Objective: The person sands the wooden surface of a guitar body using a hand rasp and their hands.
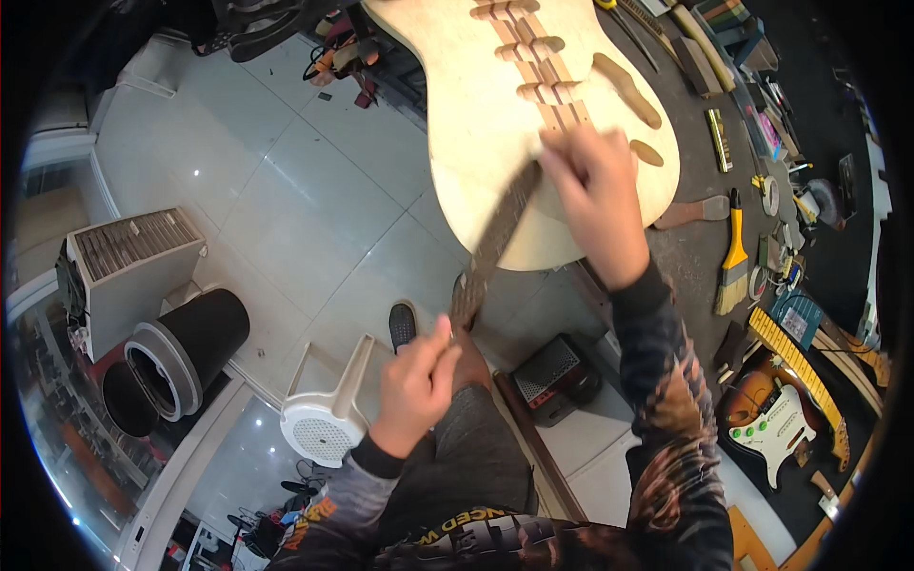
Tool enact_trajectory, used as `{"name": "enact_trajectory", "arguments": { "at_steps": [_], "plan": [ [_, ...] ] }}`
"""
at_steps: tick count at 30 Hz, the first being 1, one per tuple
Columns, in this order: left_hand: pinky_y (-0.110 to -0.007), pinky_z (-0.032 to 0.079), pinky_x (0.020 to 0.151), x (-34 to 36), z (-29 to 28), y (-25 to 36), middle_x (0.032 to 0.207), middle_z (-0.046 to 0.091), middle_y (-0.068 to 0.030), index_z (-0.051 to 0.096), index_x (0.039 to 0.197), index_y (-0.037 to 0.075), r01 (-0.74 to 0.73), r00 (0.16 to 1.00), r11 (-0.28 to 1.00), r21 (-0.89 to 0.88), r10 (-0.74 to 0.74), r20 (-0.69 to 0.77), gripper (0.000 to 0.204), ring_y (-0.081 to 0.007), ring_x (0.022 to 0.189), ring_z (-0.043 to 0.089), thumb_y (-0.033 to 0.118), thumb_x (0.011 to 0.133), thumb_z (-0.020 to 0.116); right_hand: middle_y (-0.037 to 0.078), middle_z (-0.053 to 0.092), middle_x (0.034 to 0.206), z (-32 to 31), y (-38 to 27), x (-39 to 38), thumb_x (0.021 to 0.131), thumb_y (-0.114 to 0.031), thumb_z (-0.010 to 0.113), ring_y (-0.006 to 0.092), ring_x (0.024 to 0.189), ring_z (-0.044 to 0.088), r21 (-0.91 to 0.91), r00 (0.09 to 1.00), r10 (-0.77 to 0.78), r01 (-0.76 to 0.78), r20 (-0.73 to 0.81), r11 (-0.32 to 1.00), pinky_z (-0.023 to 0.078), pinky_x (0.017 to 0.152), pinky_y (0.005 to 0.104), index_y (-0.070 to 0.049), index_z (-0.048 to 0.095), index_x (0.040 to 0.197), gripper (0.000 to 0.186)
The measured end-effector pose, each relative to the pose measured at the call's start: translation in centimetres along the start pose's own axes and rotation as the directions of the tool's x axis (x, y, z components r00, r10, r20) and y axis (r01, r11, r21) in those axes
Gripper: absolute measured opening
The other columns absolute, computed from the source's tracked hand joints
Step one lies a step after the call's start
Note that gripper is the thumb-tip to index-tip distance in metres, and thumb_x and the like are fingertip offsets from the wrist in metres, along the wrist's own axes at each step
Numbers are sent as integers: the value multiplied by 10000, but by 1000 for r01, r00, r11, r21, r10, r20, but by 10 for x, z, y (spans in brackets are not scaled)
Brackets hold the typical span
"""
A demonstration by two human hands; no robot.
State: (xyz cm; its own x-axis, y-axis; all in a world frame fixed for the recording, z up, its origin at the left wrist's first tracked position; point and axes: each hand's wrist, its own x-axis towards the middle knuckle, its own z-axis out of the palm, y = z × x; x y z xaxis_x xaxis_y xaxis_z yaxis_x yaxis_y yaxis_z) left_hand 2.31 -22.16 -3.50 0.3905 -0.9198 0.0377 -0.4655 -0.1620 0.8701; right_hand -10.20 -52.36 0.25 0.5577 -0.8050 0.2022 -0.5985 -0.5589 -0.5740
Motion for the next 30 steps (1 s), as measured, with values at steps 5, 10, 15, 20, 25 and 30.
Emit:
{"name": "enact_trajectory", "arguments": {
  "at_steps": [5, 10, 15, 20, 25, 30],
  "plan": [
    [-343, 579, 713, 44, -3, 9, 955, 786, -176, 722, 1429, -30, 148, 989, 986, -82, -145, 38, 424, -242, 754, 746, 2, 1010, 780, 57, 664, 806, 2, 8, 34, 1037, -244, 750, 297, 859, 533, 6, 996, -18, 19, -91, 1000, 408, 839, 441, -112, 752, 1029, 133],
    [-335, 570, 701, 21, 1, 2, 938, 768, -173, 724, 1424, -29, 89, 996, 991, -101, -92, -22, 414, -243, 742, 733, 4, 1014, 775, 61, 638, 787, 5, 4, 32, 1033, -237, 757, 311, 847, 525, -72, 999, -45, 44, -8, 996, 404, 841, 455, -103, 697, 973, 159],
    [-380, 588, 677, 19, -11, 1, 914, 756, -158, 726, 1445, 18, 66, 997, 998, 13, -66, 26, 439, -320, 733, 739, 49, 1012, 792, 59, 658, 784, 9, 3, 10, 1029, -216, 763, 285, 842, 531, 14, 1000, 9, -9, -19, 1000, 407, 830, 446, -100, 759, 1032, 116],
    [-381, 581, 669, 52, 5, 1, 899, 747, -156, 718, 1459, 13, 107, 991, 984, -143, -117, -61, 463, -309, 715, 727, 49, 1004, 796, 69, 705, 826, 5, 2, 60, 1049, -260, 747, 303, 882, 576, -90, 990, -112, 104, -83, 991, 422, 857, 442, -117, 773, 1083, 149],
    [-397, 586, 686, 10, -9, -3, 942, 776, -155, 735, 1424, -3, 26, 1000, 1000, 12, -26, 9, 440, -326, 744, 748, 55, 994, 810, 83, 636, 773, 7, -1, -4, 1002, -172, 799, 306, 820, 529, 69, 997, 72, -71, -15, 995, 428, 775, 447, -73, 752, 978, 112],
    [-342, 601, 741, 69, -7, 7, 1012, 803, -193, 713, 1439, -31, 179, 983, 971, -157, -183, -11, 407, -250, 794, 777, -1, 1035, 745, 82, 674, 802, 12, -2, 69, 1038, -255, 757, 300, 864, 574, -44, 988, -92, 88, -120, 995, 434, 819, 461, -93, 760, 1072, 167]
  ]
}}
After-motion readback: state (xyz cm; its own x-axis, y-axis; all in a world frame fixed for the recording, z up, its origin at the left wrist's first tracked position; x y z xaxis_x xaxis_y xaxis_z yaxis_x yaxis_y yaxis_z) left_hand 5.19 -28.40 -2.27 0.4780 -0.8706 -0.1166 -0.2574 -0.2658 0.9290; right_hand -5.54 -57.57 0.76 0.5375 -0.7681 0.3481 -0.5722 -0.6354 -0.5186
